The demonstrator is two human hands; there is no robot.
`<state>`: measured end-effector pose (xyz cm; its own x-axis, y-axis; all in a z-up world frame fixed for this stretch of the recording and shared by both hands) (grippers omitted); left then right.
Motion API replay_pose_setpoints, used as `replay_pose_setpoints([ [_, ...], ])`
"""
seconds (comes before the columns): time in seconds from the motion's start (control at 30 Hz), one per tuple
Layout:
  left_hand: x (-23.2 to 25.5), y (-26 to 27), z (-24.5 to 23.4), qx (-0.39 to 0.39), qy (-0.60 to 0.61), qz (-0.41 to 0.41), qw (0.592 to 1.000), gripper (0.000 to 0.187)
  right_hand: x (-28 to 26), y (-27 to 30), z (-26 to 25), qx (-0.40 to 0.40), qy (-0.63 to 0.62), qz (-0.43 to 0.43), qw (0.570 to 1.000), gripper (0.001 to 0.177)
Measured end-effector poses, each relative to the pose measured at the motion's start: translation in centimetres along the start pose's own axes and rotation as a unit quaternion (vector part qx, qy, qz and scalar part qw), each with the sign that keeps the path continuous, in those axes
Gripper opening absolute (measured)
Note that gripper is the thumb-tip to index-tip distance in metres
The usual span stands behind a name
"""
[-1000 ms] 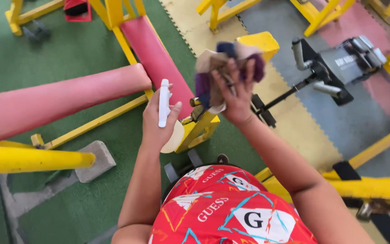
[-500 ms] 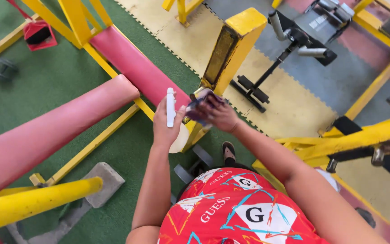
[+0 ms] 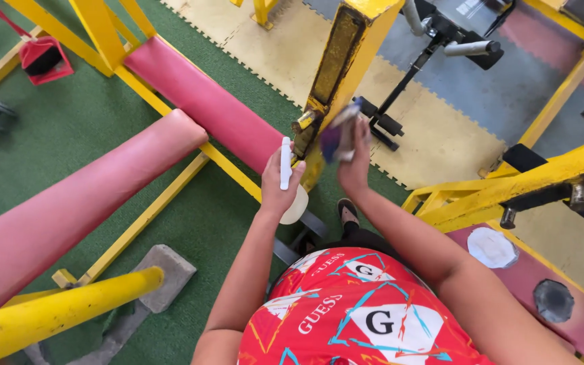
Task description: The recorder is cleaning various yellow exercise machines using a spray bottle and a cloth.
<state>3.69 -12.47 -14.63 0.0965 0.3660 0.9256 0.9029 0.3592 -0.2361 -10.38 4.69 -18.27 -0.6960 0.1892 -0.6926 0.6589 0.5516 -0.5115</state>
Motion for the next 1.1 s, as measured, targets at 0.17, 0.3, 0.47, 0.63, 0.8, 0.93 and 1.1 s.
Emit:
replay_pose_setpoints([
  [0.17,1.3,-0.5,0.2,-0.021,0.009,0.012,1.000,0.050,-5.3,-6.3,-1.2,0.053,-0.223,0.007,0.973,0.083],
  [0.3,1.7,-1.1,0.2,-0.041,0.060,-0.034,0.997,0.053,-7.9,-5.7,2.1,0.004,-0.334,0.306,0.892,0.071],
  [0.47,0.9,-1.6,0.8,-0.032,0.018,0.024,0.999,0.050,3.5,1.1,10.2,-0.039,-0.467,0.218,0.856,0.052],
  [0.63,2.3,-0.9,0.5,-0.004,0.002,0.057,0.998,0.050,0.9,-2.2,8.1,0.049,-0.628,0.411,0.659,0.040],
  [0.8,0.5,0.1,1.9,0.014,0.047,-0.017,0.999,0.048,8.5,-3.5,6.7,0.064,-0.751,0.041,0.656,0.022],
  [0.93,-0.1,0.5,1.9,0.032,0.065,-0.028,0.997,0.046,8.4,-1.3,9.7,0.014,-0.674,0.085,0.734,0.018],
  [1.1,-0.7,0.2,2.4,0.024,0.055,-0.019,0.998,0.046,6.0,0.5,9.3,0.087,-0.603,0.505,0.611,0.020],
])
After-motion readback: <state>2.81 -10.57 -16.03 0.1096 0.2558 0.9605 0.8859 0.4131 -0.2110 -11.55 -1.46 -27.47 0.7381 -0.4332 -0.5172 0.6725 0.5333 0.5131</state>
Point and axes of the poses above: each hand's wrist, its own y-axis away from the middle knuckle, its own z-axis out of the palm, x = y × z, the point moved 8 cm from there along -y, towards the middle knuckle, and after that the axes turned 15 degrees about -x, right-handed, at the moved point
